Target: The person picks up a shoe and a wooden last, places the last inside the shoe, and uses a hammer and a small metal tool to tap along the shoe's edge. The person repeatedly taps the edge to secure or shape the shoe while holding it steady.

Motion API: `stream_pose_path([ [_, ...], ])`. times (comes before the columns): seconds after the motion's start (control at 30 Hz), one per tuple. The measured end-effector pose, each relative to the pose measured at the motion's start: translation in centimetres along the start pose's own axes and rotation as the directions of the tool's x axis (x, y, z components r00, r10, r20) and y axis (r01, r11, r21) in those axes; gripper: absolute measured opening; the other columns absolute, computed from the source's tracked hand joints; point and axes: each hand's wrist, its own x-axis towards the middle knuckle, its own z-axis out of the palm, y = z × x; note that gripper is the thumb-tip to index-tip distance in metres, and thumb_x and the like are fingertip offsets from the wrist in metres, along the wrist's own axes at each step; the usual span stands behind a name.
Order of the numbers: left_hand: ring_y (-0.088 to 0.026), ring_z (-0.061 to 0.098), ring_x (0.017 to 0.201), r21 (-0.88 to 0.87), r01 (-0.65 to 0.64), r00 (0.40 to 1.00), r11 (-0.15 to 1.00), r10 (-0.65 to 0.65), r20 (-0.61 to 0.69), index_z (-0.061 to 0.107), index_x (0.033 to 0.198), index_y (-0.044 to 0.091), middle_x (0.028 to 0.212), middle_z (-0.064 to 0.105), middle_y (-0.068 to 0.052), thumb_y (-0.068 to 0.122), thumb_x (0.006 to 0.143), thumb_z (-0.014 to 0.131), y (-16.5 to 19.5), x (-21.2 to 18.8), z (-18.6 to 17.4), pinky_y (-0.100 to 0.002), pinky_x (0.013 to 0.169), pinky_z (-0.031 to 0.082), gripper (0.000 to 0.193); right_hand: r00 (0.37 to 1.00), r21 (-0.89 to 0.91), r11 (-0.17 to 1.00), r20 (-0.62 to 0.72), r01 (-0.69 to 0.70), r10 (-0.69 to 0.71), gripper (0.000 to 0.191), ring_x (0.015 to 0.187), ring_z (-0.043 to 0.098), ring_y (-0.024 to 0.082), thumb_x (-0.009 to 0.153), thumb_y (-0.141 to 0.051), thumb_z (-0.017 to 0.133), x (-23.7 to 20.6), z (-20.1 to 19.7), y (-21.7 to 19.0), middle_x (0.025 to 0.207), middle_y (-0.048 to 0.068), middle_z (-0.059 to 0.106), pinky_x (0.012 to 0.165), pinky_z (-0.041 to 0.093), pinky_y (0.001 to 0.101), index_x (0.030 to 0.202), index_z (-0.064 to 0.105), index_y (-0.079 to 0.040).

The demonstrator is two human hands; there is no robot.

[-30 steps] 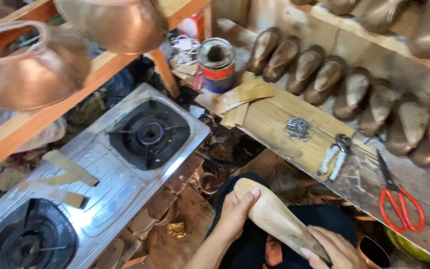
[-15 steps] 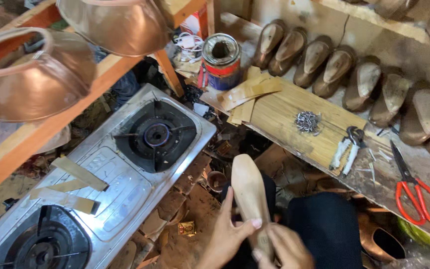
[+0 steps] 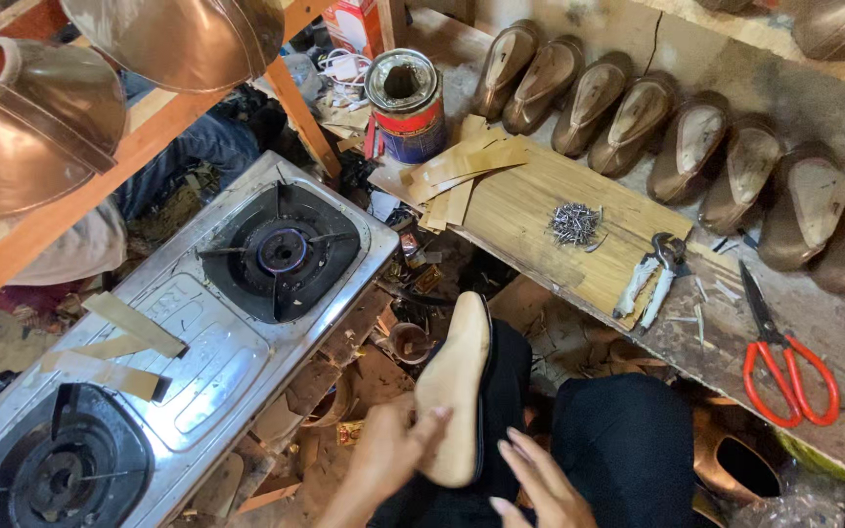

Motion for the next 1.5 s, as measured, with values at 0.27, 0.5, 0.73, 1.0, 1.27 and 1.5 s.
stream_pose_path([
  [0.27, -0.031, 0.067, 0.066, 0.413, -0.269, 0.792, 0.87, 0.444, -0.42, 0.071, 0.089, 0.006, 0.077, 0.067, -0.017, 0.036, 0.093, 0.068, -0.8, 3.5, -10.2, -0.045, 0.062, 0.051, 0.03, 0.919, 0.321, 0.877, -0.043, -0.359, 0.392, 0.047, 0.12, 0.072, 0.029, 0.09, -0.022, 0.066, -5.9, 0.2, 8.3, 0.134, 0.013, 0.07, 0.101, 0.058, 0.0426, 0.132, 0.063, -0.001],
  [0.5, -0.041, 0.07, 0.087, 0.799, -0.097, 0.605, 0.594, 0.673, -0.427, 0.074, 0.101, 0.009, 0.094, 0.072, -0.02, 0.037, 0.097, 0.065, 2.2, 13.1, -20.9, -0.052, 0.074, 0.054, 0.029, 0.998, -0.334, 0.941, 0.051, 0.057, -0.042, 0.049, 0.099, 0.075, 0.03, 0.084, -0.03, 0.072, -4.6, -0.2, 6.7, 0.117, 0.016, 0.073, 0.084, 0.062, 0.0416, 0.125, 0.07, -0.003],
  [0.73, -0.04, 0.072, 0.091, 0.821, 0.204, 0.888, 0.534, 0.251, -0.385, 0.077, 0.103, 0.014, 0.099, 0.075, -0.018, 0.055, 0.101, 0.052, 2.7, 10.3, -25.1, -0.052, 0.076, 0.057, 0.048, 0.944, -0.393, 0.88, -0.076, 0.268, -0.322, 0.036, 0.082, 0.078, 0.026, 0.088, -0.033, 0.068, -3.8, -0.5, 7.1, 0.096, 0.014, 0.077, 0.071, 0.064, 0.0354, 0.107, 0.074, -0.003],
  [1.0, -0.033, 0.075, 0.085, 0.868, 0.232, 0.888, 0.44, 0.269, -0.373, 0.076, 0.099, 0.018, 0.095, 0.077, -0.011, 0.046, 0.094, 0.06, -3.4, 0.4, -27.1, -0.046, 0.077, 0.059, 0.033, 0.981, -0.398, 0.898, 0.038, 0.188, -0.188, 0.038, 0.079, 0.078, 0.025, 0.087, -0.038, 0.067, -2.9, 0.8, 8.5, 0.095, 0.012, 0.078, 0.069, 0.064, 0.0389, 0.104, 0.078, -0.006],
  [1.27, -0.035, 0.072, 0.083, 0.818, 0.238, 0.817, 0.523, 0.347, -0.46, 0.076, 0.095, 0.012, 0.093, 0.075, -0.014, 0.054, 0.096, 0.061, -2.2, 8.2, -25.8, -0.047, 0.071, 0.057, 0.045, 0.966, -0.323, 0.937, 0.255, 0.133, -0.049, 0.045, 0.102, 0.075, 0.03, 0.082, -0.03, 0.072, -3.0, 1.0, 7.2, 0.113, 0.014, 0.076, 0.084, 0.057, 0.0429, 0.119, 0.076, -0.004],
  [1.5, -0.041, 0.073, 0.087, 0.822, 0.039, 0.721, 0.568, 0.554, -0.416, 0.077, 0.101, 0.011, 0.098, 0.075, -0.019, 0.044, 0.1, 0.06, 2.6, 15.9, -23.8, -0.052, 0.071, 0.057, 0.037, 0.978, -0.336, 0.933, 0.111, -0.13, 0.177, 0.042, 0.105, 0.073, 0.021, 0.081, -0.024, 0.073, -3.4, -0.3, 4.3, 0.112, 0.009, 0.076, 0.094, 0.057, 0.0374, 0.12, 0.074, -0.009],
])
